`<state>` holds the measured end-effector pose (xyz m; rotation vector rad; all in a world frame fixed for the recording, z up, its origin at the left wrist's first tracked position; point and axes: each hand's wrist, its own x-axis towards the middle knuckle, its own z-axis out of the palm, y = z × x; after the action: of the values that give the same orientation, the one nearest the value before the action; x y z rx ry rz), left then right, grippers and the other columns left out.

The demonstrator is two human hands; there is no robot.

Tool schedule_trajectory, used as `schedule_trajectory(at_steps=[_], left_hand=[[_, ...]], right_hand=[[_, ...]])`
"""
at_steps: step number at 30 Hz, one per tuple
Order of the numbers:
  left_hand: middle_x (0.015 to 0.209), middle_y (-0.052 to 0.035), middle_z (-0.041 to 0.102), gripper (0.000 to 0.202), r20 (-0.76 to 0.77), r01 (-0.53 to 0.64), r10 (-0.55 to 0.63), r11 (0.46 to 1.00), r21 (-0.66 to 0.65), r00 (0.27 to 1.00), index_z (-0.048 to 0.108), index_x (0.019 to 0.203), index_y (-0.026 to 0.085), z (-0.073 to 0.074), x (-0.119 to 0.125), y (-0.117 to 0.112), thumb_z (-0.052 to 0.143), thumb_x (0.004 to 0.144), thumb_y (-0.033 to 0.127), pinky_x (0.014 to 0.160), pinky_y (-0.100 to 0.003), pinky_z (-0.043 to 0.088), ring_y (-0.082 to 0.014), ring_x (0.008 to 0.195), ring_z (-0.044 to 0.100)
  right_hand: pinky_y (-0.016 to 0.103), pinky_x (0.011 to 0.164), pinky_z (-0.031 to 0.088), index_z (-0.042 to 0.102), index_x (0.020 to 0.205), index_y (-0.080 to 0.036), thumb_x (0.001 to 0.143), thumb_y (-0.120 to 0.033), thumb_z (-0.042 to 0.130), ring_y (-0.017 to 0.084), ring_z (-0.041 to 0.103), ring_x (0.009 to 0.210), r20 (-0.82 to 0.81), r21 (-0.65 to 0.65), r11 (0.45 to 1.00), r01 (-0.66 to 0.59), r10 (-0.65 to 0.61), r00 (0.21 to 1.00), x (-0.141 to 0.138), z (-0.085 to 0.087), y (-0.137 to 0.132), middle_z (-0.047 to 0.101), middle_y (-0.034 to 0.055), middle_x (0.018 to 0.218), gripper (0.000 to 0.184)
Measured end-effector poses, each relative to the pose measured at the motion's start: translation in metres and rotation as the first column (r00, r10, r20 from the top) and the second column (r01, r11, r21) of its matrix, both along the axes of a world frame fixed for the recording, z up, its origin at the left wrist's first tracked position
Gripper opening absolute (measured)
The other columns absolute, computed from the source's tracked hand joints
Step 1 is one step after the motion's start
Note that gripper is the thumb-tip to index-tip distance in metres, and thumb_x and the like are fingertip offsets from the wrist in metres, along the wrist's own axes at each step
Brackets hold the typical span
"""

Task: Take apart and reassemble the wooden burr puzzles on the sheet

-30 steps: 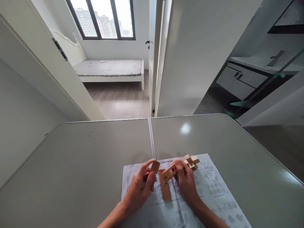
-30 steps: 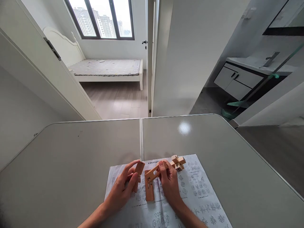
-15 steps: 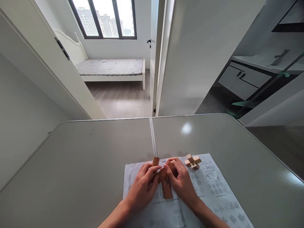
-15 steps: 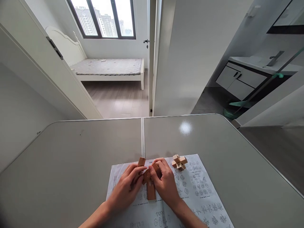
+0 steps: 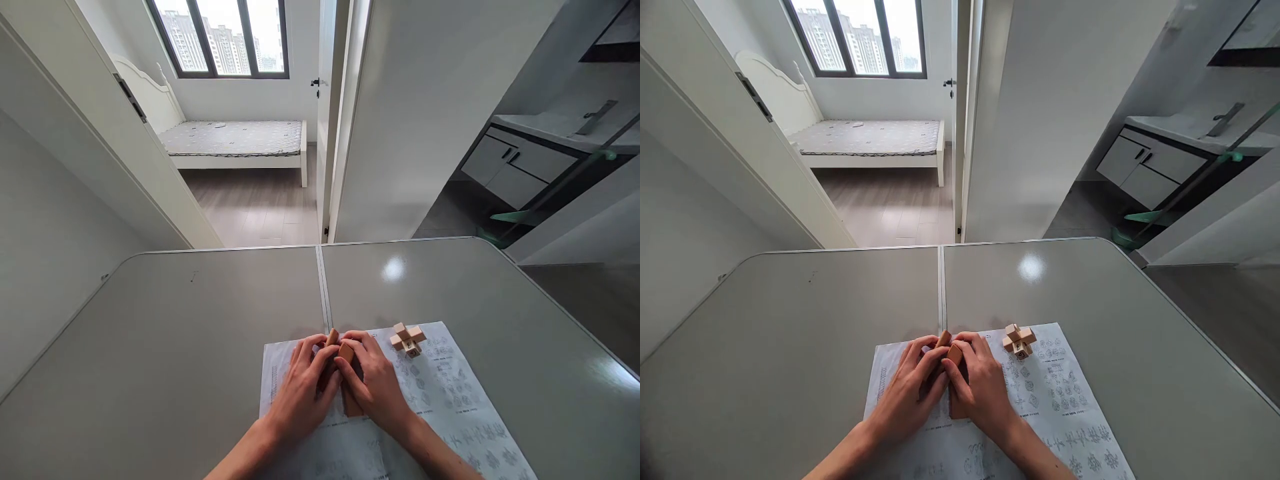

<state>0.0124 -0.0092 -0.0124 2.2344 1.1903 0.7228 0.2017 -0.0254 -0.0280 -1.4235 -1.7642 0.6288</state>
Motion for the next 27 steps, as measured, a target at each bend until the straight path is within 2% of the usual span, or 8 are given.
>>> schedule_trajectory(at_steps=[7,10,13,16,19,22,27], left_hand=[[0.149,-0.0103,0.053,0.04,-0.049,0.0,0.003,0.998,0.06,0.999,0.055,0.138,0.03,0.0019,0.0008,0.0005,0.055,0.101,0.017,0.11,-0.048,0.054,-0.0282,0.133,0.058],[0.158,-0.0112,0.046,0.049,-0.063,-0.005,0.01,0.997,0.083,0.998,0.053,0.142,0.03,0.0001,-0.0001,-0.0007,0.061,0.095,0.018,0.111,-0.049,0.054,-0.0307,0.137,0.056],[0.169,-0.0133,0.036,0.071,-0.105,0.037,-0.025,0.993,0.11,0.994,0.045,0.151,0.028,-0.0015,-0.0005,-0.0011,0.069,0.085,0.016,0.116,-0.052,0.05,-0.0354,0.149,0.046],[0.173,-0.0137,0.031,0.083,-0.179,0.111,-0.085,0.984,0.139,0.98,0.037,0.16,0.024,-0.0008,0.0003,-0.0003,0.071,0.084,0.017,0.121,-0.055,0.045,-0.037,0.159,0.031],[0.175,-0.0104,0.031,0.077,-0.248,0.185,-0.14,0.968,0.168,0.959,0.038,0.162,0.024,0.0013,0.0011,0.0004,0.068,0.091,0.02,0.125,-0.057,0.041,-0.036,0.162,0.025],[0.176,-0.008,0.029,0.068,-0.301,0.251,-0.186,0.949,0.191,0.935,0.043,0.16,0.026,0.0027,0.0011,0.0002,0.063,0.095,0.018,0.127,-0.059,0.037,-0.0357,0.163,0.023],[0.171,-0.0098,0.04,0.066,-0.328,0.281,-0.21,0.942,0.185,0.921,0.045,0.16,0.024,0.0045,0.0008,-0.0002,0.061,0.096,0.016,0.128,-0.06,0.036,-0.0354,0.162,0.027]], right_hand=[[0.043,0.097,0.06,0.071,0.124,-0.026,0.108,-0.033,0.053,0.029,0.068,0.113,-0.025,0.006,1.0,-0.027,0.027,0.999,0.0013,0.002,0.0008,0.068,0.011,0.123,0.025],[0.044,0.098,0.06,0.07,0.128,-0.027,0.108,-0.031,0.052,0.029,0.068,0.114,-0.058,-0.003,0.999,-0.04,0.04,0.998,0.0014,0.0032,0.0007,0.068,0.011,0.125,0.026],[0.044,0.1,0.059,0.066,0.131,-0.028,0.109,-0.031,0.05,0.028,0.068,0.114,-0.123,-0.031,0.999,-0.043,0.038,0.992,0.0021,0.0028,0.0011,0.067,0.0106,0.127,0.027],[0.043,0.101,0.058,0.065,0.127,-0.028,0.11,-0.033,0.048,0.027,0.069,0.111,-0.203,-0.06,0.998,-0.018,0.006,0.979,0.0036,0.0009,0.0024,0.068,0.0104,0.124,0.024],[0.043,0.1,0.058,0.065,0.121,-0.027,0.11,-0.035,0.049,0.027,0.068,0.112,-0.247,-0.06,0.998,0.01,-0.025,0.969,0.005,-0.0003,0.0033,0.07,0.0105,0.122,0.022],[0.041,0.099,0.058,0.066,0.118,-0.026,0.109,-0.035,0.05,0.027,0.068,0.112,-0.253,-0.053,0.998,0.036,-0.048,0.966,0.0053,0.0008,0.0032,0.071,0.0101,0.121,0.021],[0.039,0.095,0.058,0.067,0.115,-0.025,0.108,-0.035,0.052,0.027,0.07,0.108,-0.263,-0.045,0.998,0.05,-0.06,0.963,0.0041,0.0052,0.0025,0.072,0.0091,0.116,0.02]])
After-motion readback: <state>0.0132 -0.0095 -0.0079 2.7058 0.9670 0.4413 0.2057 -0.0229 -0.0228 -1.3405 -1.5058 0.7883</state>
